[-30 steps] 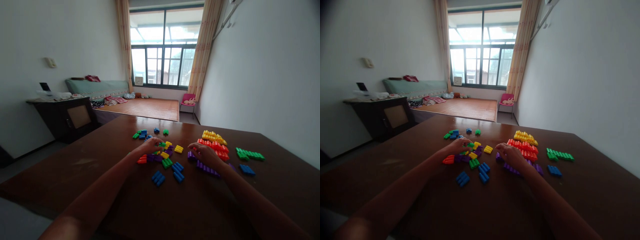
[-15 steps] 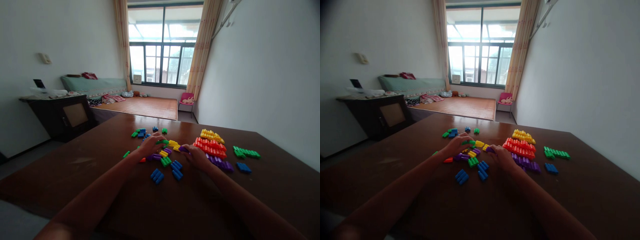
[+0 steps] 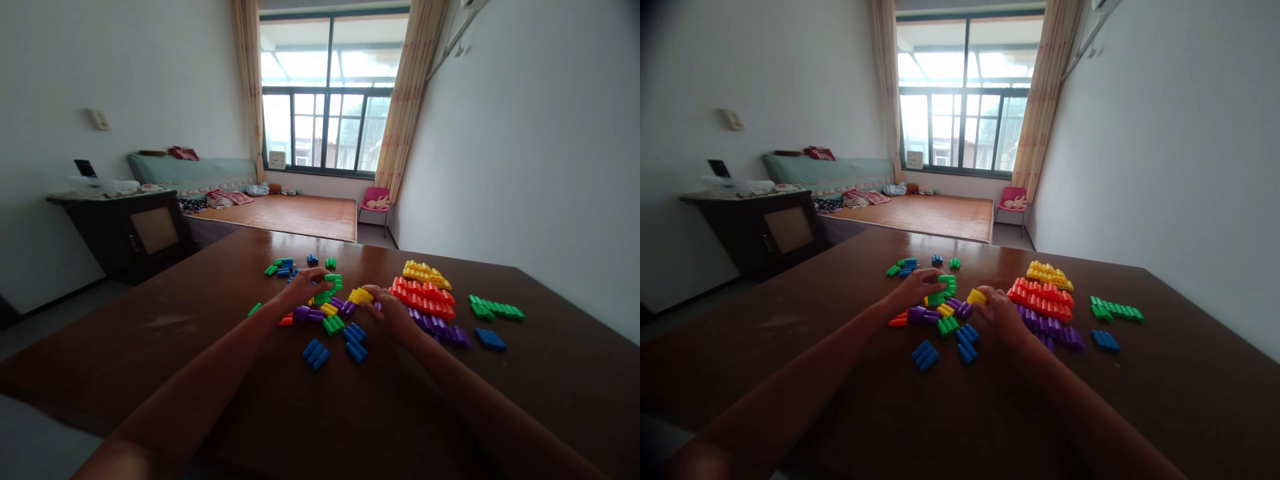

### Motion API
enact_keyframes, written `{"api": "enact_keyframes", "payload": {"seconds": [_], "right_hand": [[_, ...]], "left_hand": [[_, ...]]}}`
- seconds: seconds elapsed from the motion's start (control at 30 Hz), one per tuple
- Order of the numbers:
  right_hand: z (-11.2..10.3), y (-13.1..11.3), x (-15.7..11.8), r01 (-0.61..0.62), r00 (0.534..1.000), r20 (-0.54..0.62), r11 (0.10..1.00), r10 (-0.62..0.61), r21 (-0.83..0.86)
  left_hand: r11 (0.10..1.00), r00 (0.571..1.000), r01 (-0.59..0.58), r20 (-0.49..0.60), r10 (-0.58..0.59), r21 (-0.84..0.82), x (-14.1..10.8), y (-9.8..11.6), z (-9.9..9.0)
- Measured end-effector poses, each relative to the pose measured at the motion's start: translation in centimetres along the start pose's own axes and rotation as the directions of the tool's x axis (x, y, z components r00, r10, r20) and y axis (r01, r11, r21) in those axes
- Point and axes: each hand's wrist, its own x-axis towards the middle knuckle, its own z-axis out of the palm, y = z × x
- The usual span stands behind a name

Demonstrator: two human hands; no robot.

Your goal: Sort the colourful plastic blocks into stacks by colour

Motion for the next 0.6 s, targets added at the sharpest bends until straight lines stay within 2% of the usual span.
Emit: {"api": "enact_keyframes", "payload": {"seconds": [0.1, 0.2, 0.3, 0.43, 0.53, 0.6], "right_hand": [[0.1, -0.7, -0.1, 0.029, 0.999, -0.031, 0.997, -0.027, 0.065], [0.2, -2.0, -0.4, -0.039, 0.994, 0.106, 0.973, 0.016, 0.226], [0.2, -2.7, -0.4, -0.063, 0.993, 0.116, 0.962, 0.033, 0.266], [-0.4, -2.3, -0.1, -0.008, 0.996, 0.089, 0.952, -0.02, 0.306], [-0.9, -2.1, 0.0, 0.038, 0.993, 0.095, 0.966, -0.064, 0.257], [-1.5, -1.6, 0.4, 0.076, 0.994, 0.059, 0.982, -0.087, 0.175]], "left_hand": [[0.957, 0.996, 0.057, -0.049, -0.074, -0.284, 0.0, 0.2, 0.7], [0.9, 0.996, 0.064, -0.031, -0.086, -0.431, -0.3, 1.0, 2.0], [0.887, 0.996, 0.086, 0.013, -0.09, -0.453, -0.8, 1.9, 2.9], [0.902, 0.996, 0.067, -0.031, -0.089, -0.427, -1.0, 2.3, 3.2], [0.876, 0.992, 0.083, -0.04, -0.116, -0.476, -0.8, 1.8, 3.3], [0.836, 0.978, 0.077, -0.121, -0.169, -0.543, -0.5, 1.3, 2.9]]}}
